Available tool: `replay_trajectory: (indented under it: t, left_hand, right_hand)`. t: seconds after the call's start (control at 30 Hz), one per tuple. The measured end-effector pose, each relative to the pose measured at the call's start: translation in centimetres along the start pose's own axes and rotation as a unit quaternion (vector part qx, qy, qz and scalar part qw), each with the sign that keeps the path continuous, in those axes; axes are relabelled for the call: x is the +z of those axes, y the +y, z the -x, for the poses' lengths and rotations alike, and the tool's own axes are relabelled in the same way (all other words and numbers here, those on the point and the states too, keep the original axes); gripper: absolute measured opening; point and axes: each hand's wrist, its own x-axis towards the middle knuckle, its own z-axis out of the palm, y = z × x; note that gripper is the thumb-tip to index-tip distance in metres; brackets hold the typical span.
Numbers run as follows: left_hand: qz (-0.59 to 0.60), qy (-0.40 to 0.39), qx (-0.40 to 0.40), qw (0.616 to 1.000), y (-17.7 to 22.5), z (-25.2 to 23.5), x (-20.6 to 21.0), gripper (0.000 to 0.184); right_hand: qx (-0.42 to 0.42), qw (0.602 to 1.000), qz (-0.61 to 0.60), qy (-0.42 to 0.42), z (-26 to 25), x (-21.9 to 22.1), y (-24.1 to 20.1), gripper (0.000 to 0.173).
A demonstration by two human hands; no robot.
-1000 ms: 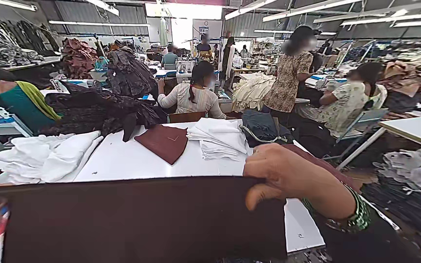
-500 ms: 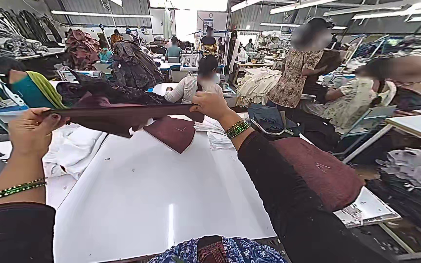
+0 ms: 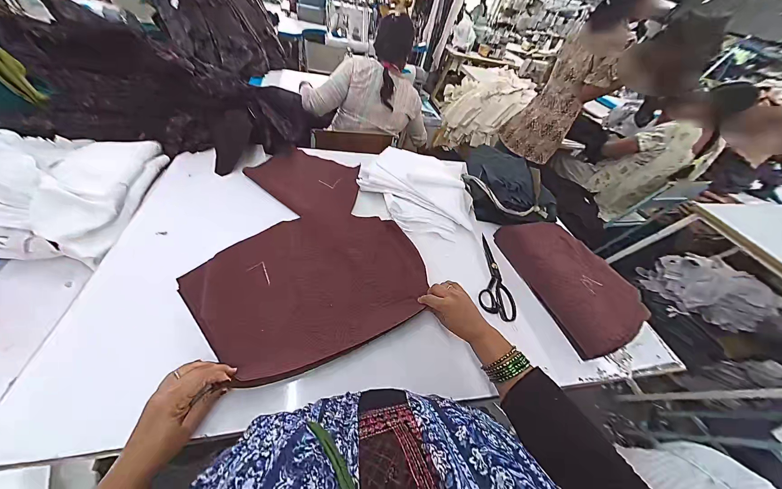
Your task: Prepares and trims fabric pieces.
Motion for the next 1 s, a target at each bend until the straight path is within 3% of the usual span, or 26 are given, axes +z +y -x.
replay_trajectory:
  t: [0.07, 0.13, 0.17, 0.3, 0.37, 0.43, 0.53, 0.63, 0.7, 0.77, 0.83, 0.9, 0.93, 1.0]
  left_hand:
    - [-0.013, -0.006, 0.015, 1.000, 0.7, 0.1, 0.2, 0.042]
    - [-0.023, -0.006, 0.027, 0.999, 0.8, 0.4, 0.3, 0.041]
    - [-0.024, -0.004, 0.030, 0.999, 0.6, 0.6, 0.2, 0.040]
    - [-0.002, -0.015, 0.024, 1.000, 0.3, 1.4, -0.5, 0.040]
    - [0.005, -0.016, 0.017, 1.000, 0.3, 1.6, -0.5, 0.040]
    - [-0.004, -0.011, 0.014, 1.000, 0.2, 1.7, -0.3, 0.041]
    - [-0.028, 0.006, 0.014, 1.000, 0.3, 1.3, 0.4, 0.041]
    - [-0.046, 0.014, 0.018, 0.999, 0.9, 1.4, 1.0, 0.043]
    - [-0.043, 0.017, 0.020, 0.999, 1.2, 1.3, 1.2, 0.044]
    - [-0.037, 0.016, 0.025, 0.999, 1.1, 1.2, 1.2, 0.044]
    - [-0.033, 0.015, 0.029, 0.999, 1.0, 1.2, 1.2, 0.042]
    - [-0.031, 0.010, 0.029, 0.999, 1.1, 1.2, 1.1, 0.041]
    - [-0.029, 0.007, 0.031, 0.999, 1.0, 1.2, 1.0, 0.041]
    - [-0.023, 0.008, 0.038, 0.999, 0.9, 1.3, 1.0, 0.041]
  right_hand:
    - [0.073, 0.995, -0.004, -0.064, 0.6, -1.7, -1.0, 0.025]
    - [0.195, 0.962, -0.031, -0.191, -1.2, -4.3, -3.1, 0.035]
    - [0.220, 0.952, -0.051, -0.206, -2.4, -5.0, -4.5, 0.038]
    - [0.087, 0.987, -0.106, -0.088, -7.2, -2.1, -11.2, 0.049]
    - [0.044, 0.976, -0.130, -0.168, -9.1, 1.1, -13.1, 0.067]
    - [0.060, 0.964, -0.107, -0.236, -10.0, 4.0, -11.8, 0.077]
    - [0.133, 0.968, -0.076, -0.198, -10.5, 4.4, -6.5, 0.076]
    - [0.134, 0.968, -0.074, -0.197, -10.1, 3.7, -1.8, 0.064]
    - [0.111, 0.973, -0.120, -0.163, -9.7, 3.5, 1.0, 0.060]
    - [0.121, 0.961, -0.241, -0.064, -8.4, 2.0, 2.8, 0.049]
    - [0.185, 0.926, -0.323, 0.065, -5.8, -0.9, 3.3, 0.042]
    - [0.275, 0.901, -0.297, 0.159, -2.3, -3.3, 4.0, 0.039]
    - [0.323, 0.896, -0.248, 0.176, -0.5, -4.1, 4.5, 0.036]
    - [0.419, 0.888, -0.146, 0.122, 2.8, -5.0, 4.6, 0.034]
